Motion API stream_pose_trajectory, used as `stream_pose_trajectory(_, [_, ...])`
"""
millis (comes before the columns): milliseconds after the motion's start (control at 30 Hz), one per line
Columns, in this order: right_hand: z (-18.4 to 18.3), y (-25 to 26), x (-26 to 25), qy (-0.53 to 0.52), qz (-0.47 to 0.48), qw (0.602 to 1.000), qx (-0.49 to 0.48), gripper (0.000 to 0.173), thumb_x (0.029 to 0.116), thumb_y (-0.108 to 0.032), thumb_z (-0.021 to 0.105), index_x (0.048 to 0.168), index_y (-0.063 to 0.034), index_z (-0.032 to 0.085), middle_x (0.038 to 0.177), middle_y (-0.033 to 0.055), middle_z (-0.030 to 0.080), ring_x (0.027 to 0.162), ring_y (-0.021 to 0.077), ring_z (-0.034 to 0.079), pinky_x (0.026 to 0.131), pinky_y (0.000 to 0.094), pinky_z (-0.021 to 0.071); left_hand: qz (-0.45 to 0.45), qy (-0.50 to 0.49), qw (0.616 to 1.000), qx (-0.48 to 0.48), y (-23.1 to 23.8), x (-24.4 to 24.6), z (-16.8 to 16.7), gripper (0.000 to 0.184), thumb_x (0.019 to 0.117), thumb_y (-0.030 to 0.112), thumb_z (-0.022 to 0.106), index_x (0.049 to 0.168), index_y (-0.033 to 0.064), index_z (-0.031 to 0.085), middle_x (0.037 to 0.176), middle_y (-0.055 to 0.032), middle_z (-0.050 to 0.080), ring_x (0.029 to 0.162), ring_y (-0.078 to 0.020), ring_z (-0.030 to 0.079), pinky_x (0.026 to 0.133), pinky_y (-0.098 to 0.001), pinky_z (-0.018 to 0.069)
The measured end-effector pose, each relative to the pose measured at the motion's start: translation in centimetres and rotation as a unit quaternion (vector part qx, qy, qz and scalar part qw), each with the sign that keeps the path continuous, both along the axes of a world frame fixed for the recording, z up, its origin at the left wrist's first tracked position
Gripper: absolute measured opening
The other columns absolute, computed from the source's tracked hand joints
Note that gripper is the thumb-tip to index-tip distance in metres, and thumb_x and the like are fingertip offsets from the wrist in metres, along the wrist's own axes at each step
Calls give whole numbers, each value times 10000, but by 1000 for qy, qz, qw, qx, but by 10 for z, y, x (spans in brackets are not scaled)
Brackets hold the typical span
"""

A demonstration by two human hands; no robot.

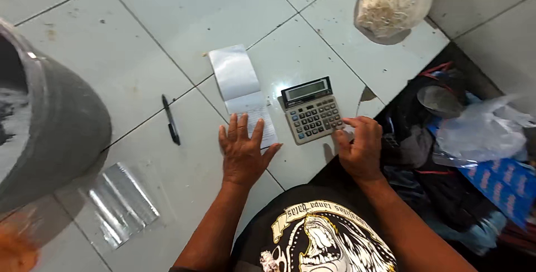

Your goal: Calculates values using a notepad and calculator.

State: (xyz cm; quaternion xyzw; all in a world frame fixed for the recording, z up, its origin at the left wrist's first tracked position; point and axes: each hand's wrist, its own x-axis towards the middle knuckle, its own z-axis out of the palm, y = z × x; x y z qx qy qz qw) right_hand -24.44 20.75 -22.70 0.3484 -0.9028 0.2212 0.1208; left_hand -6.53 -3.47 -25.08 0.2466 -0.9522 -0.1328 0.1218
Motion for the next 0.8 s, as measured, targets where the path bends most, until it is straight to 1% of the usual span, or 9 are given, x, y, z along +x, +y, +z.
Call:
stream_pose_trajectory(100, [-18,15,-7,-1,-46,999,-26,395,1042,-308,519,1302,-24,607,1282,207,623,1258,362,563,1106,537,428,-2,-2,1000,1,0,0,-1,753,910,783,478,1473,290,562,1599,-133,421,1546,-360,250,1226,-649,160])
stream_pose_trajectory(167, [-27,24,-8,3,-65,998,-7,419,1040,-311,494,1338,-30,579,1343,193,617,1298,365,550,1115,551,417,-5,0,1000,0,-1,0,-1,756,914,789,457,1477,295,557,1598,-133,423,1547,-365,246,1225,-651,160])
stream_pose_trajectory(267, [-32,31,-6,-1,-73,997,11,463,1027,-332,497,1383,-43,553,1378,172,614,1317,372,534,1106,563,408,-8,5,1000,2,-1,0,-2,766,907,793,465,1474,287,561,1590,-142,429,1543,-370,251,1223,-657,156])
stream_pose_trajectory(400, [-36,28,-4,14,-67,998,1,502,993,-329,536,1392,-24,527,1379,195,602,1329,380,523,1131,553,389,-12,2,1000,0,-2,1,-2,771,909,793,461,1481,285,553,1595,-141,423,1544,-360,256,1222,-659,154])
stream_pose_trajectory(567, [-43,30,-6,26,-74,997,-5,513,972,-330,553,1404,-57,518,1391,156,599,1348,355,508,1151,539,373,-18,6,1000,-7,0,1,-3,745,913,776,482,1460,279,577,1589,-131,434,1544,-348,260,1228,-655,144])
stream_pose_trajectory(700, [-44,31,-7,23,-74,997,-9,515,972,-337,558,1398,-50,517,1395,157,599,1348,347,511,1157,523,374,-25,5,1000,-11,1,0,-2,718,931,754,478,1449,270,590,1570,-133,462,1535,-348,285,1226,-652,160])
stream_pose_trajectory(800, [-40,33,-8,6,-72,997,-29,512,968,-333,587,1394,-54,528,1378,149,608,1332,331,523,1147,507,390,-26,8,1000,-10,1,0,-2,708,936,747,479,1446,269,594,1565,-129,469,1532,-340,295,1228,-640,168])
